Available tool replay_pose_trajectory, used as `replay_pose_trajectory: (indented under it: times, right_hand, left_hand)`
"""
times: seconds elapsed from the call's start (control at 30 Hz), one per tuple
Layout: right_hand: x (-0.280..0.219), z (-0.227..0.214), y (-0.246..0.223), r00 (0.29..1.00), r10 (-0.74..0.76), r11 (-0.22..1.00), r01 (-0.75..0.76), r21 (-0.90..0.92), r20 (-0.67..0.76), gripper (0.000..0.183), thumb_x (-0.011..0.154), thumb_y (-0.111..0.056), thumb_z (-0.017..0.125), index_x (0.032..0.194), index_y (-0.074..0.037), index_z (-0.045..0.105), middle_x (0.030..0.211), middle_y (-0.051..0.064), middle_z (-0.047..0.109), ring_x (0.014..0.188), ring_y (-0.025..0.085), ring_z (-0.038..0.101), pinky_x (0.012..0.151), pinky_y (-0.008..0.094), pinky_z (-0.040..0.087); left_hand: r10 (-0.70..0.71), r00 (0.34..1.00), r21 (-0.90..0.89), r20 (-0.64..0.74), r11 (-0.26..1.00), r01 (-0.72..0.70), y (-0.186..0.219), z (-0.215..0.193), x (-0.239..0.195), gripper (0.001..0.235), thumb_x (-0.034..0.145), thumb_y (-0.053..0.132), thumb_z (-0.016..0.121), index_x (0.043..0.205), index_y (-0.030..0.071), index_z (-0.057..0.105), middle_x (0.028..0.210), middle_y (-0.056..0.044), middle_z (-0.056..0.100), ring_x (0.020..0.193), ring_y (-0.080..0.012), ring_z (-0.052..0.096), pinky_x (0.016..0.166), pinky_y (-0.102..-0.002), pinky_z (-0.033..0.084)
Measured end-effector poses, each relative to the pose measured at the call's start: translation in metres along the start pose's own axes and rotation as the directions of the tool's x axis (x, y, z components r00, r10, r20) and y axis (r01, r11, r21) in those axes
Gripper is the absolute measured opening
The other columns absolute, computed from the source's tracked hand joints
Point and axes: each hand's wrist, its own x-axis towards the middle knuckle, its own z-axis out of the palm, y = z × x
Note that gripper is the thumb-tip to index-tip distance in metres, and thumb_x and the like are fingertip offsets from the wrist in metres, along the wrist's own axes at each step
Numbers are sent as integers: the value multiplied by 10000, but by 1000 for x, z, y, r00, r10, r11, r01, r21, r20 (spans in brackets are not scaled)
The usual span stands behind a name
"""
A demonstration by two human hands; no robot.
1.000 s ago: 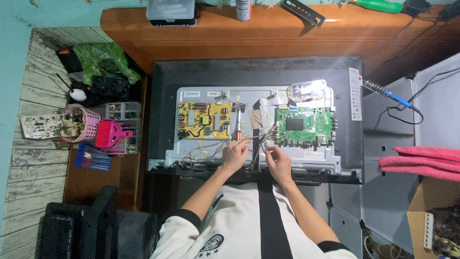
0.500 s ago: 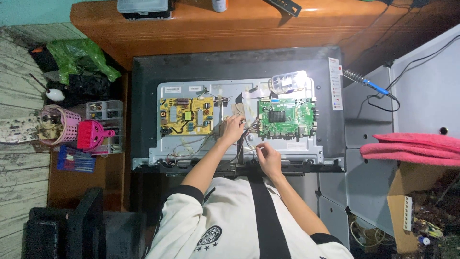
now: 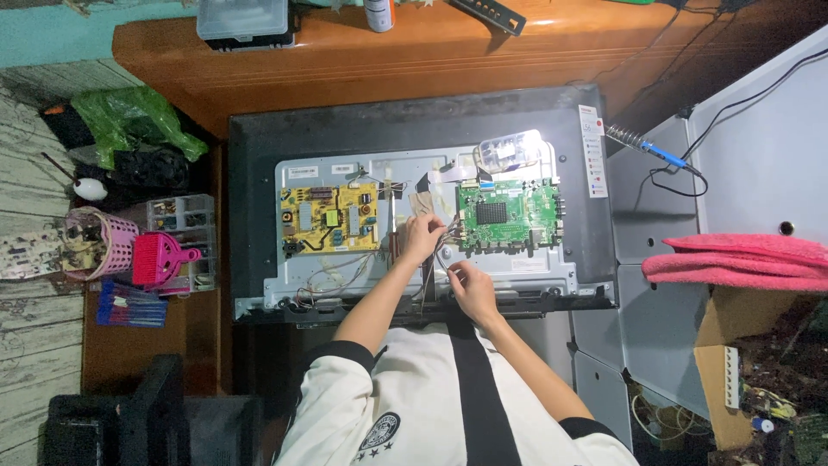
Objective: The person is repairing a television by attaching a metal bracket over the internal circuit boards using a screwdriver and small screws.
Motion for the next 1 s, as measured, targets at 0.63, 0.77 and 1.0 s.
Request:
replay_pose_trajectory:
  times: [0.63,0.77,1.0]
  right_hand:
    - [-16,3,6,997,71,994,-69,90,-21,127,973,-198,596,1029,-126,684,763,107,747,698,276,709,674,368,535]
    - [-15,2,2,999,45,996,-43,77,-26,135,976,-204,597,1030,-118,687,756,108,744,703,274,708,676,366,532]
    - [-12,-5,-12,999,21,1000,-21,3,-46,149,959,-219,612,1028,-117,695,808,140,744,811,337,711,739,417,554]
  left_hand:
    - [-63,991,89,-121,993,74,18,4,1,128,690,246,852,713,184,742,642,6,655,773,-224,628,886,-306,431]
    - [-115,979,-19,-167,993,114,11,4,5,210,612,245,876,726,171,716,627,11,575,749,-221,596,854,-307,441]
    - [32,968,23,-248,999,-27,-6,22,-3,179,693,246,861,739,183,699,636,7,536,749,-233,587,836,-328,452]
